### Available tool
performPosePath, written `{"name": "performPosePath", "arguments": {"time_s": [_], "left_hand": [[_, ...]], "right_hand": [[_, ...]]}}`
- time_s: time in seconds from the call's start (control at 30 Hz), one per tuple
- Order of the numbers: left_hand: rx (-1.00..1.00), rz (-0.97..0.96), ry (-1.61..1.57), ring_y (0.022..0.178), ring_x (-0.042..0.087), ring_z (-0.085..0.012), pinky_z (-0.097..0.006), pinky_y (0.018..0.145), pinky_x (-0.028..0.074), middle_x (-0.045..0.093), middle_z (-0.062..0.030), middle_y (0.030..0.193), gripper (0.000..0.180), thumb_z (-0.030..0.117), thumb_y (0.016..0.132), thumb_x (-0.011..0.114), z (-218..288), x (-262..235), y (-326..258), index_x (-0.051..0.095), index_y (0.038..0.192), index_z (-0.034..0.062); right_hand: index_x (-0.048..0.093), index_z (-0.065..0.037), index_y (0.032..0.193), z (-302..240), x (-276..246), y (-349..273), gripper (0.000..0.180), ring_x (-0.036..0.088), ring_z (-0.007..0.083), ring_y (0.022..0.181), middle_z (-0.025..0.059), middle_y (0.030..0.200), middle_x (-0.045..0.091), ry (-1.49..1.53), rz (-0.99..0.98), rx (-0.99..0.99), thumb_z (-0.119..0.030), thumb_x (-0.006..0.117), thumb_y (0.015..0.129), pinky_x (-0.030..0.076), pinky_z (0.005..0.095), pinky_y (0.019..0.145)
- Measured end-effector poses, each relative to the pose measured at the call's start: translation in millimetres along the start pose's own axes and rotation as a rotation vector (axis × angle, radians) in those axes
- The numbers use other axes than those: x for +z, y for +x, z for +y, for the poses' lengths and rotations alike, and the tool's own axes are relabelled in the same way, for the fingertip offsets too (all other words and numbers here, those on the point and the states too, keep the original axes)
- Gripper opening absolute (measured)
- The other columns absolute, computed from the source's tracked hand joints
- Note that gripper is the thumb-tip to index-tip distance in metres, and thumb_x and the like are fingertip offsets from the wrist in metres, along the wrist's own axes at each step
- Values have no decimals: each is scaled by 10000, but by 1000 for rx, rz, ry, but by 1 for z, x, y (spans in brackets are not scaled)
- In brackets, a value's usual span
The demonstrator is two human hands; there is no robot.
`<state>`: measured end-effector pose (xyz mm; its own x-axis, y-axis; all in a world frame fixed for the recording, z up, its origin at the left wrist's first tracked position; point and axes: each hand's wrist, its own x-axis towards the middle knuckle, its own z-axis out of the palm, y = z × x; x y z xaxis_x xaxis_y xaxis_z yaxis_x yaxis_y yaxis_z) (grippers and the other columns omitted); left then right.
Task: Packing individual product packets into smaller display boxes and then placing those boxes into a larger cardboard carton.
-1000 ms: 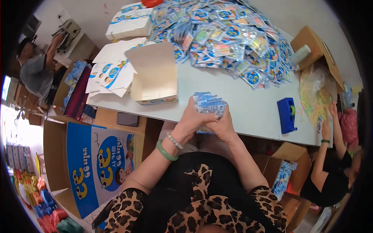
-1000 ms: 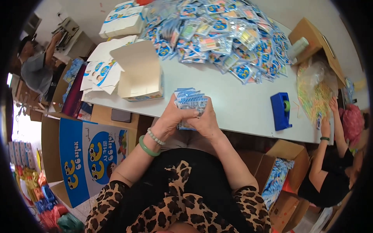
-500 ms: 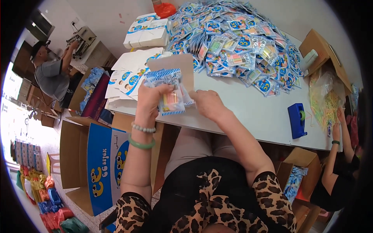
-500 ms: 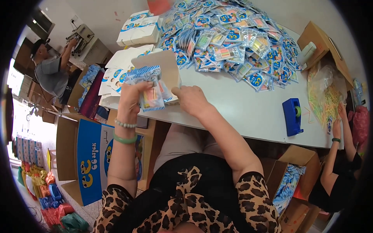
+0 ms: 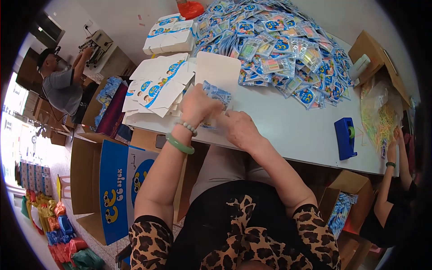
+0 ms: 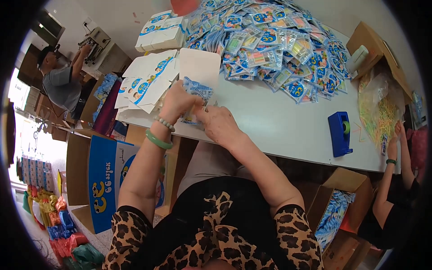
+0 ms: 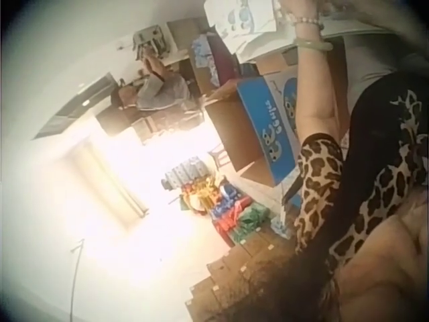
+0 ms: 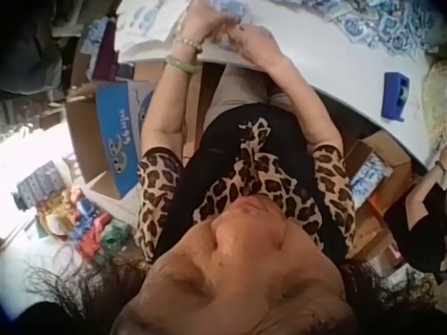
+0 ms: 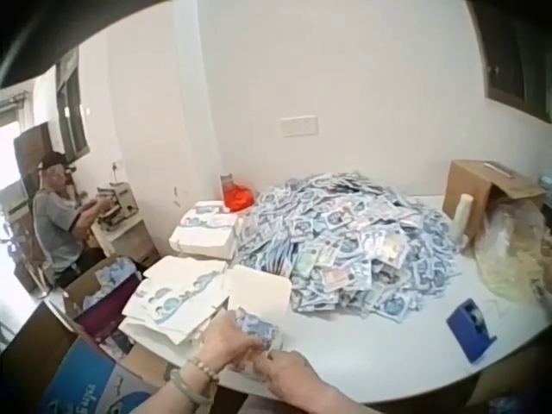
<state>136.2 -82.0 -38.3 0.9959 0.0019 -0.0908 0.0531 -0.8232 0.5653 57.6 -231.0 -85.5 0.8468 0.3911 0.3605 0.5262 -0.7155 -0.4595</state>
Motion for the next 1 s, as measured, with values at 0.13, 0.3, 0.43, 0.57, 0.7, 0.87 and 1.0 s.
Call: {"name": "performPosePath", "arguments": {"time_s": [0.13,0.3,0.43,0.57,0.7,0.87,1.0], "left_hand": [[76,-82,-155,795,665,-327,-370,707,523,680,-190,852,531,288,511,765,-10,-9,4,613,919,-15],[121,-164,-41,798,671,-325,-371,730,523,685,-203,855,508,301,519,772,-30,12,11,652,878,-37],[-70,-311,-254,822,686,-265,-345,722,528,692,-211,869,527,312,564,780,-40,31,4,672,918,-63],[-104,-286,-405,830,686,-266,-335,729,533,687,-226,864,545,341,588,785,-39,12,-2,657,898,-89],[-26,-24,-136,884,676,-344,-382,764,533,668,-270,947,710,362,629,767,-42,24,-16,549,1111,-111],[-107,-60,2,1023,602,-420,-415,841,504,608,-299,1101,799,387,702,758,-37,13,-33,428,1247,-95],[471,337,235,1176,491,-416,-437,937,442,516,-235,1268,514,363,863,615,-27,4,-61,498,1191,-15]], "right_hand": [[572,-94,911,6,0,-3,176,572,348,750,144,800,562,70,12,-7,-7,503,774,467,465,700],[579,-94,880,9,13,-5,164,561,338,739,137,760,533,120,78,-92,-5,510,762,466,451,681],[562,-98,889,16,19,-8,172,551,332,771,134,783,515,94,171,-79,7,508,763,466,436,680],[530,-101,921,16,15,-9,194,545,336,790,138,825,509,86,104,-1,20,502,772,466,433,690],[505,-102,950,7,18,-7,208,545,346,790,143,834,501,115,84,-8,31,492,790,468,439,694],[540,-119,1086,7,12,-13,324,566,351,811,149,889,544,119,43,39,28,498,800,482,437,720],[514,-101,1259,18,5,-26,489,594,354,914,165,1057,593,161,177,-19,43,498,792,498,415,791]]}}
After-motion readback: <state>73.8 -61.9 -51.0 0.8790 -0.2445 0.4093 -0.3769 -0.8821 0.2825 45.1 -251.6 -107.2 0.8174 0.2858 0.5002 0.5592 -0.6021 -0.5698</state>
